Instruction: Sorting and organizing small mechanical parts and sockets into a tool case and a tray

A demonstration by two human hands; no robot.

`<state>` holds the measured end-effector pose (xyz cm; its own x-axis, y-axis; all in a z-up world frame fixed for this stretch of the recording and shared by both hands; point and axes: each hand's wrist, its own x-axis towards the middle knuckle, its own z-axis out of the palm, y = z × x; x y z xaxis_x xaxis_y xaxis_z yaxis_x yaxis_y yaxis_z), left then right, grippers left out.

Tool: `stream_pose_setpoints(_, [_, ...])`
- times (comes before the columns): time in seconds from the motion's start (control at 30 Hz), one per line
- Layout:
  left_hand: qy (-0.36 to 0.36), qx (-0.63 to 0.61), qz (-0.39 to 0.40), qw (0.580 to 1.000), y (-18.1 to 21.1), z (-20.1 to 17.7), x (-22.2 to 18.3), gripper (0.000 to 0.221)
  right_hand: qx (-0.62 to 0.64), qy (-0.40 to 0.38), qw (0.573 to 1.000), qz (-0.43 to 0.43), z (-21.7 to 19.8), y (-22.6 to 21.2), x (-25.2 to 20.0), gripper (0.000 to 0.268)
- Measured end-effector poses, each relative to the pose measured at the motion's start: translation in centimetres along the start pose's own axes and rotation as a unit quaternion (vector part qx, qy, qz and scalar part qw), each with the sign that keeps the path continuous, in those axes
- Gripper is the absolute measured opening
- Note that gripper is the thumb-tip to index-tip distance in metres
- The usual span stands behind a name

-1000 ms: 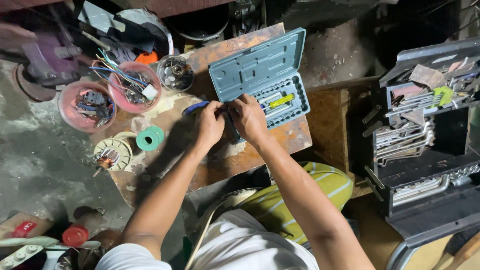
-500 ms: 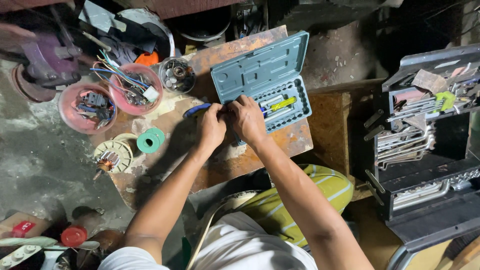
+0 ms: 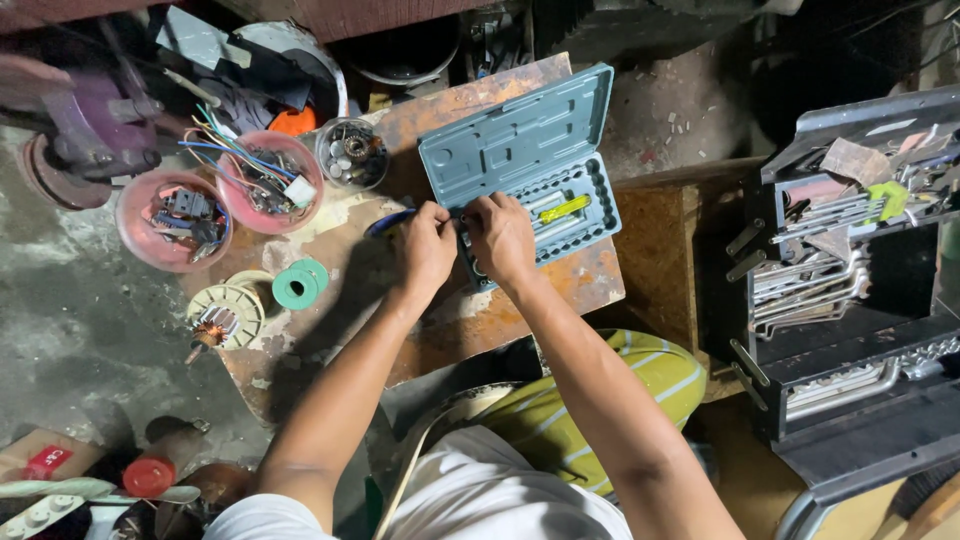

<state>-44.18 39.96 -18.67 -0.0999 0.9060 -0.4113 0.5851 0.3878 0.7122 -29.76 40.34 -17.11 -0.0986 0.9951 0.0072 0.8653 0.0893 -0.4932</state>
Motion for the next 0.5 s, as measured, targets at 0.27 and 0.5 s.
stream_pose_setpoints(0.27, [-0.018, 0.02, -0.03, 0.999, 0.1, 0.2, 0.7, 0.011, -0.022, -0.005, 0.999, 0.024, 0.5, 0.3, 0.1, 0.013])
stream_pose_setpoints(0.5, [-0.037, 0.041, -0.052, 0.997, 0.8, -0.2, 0.7, 0.014, -0.055, -0.016, 0.997, 0.043, -0.1, -0.8, 0.1, 0.009])
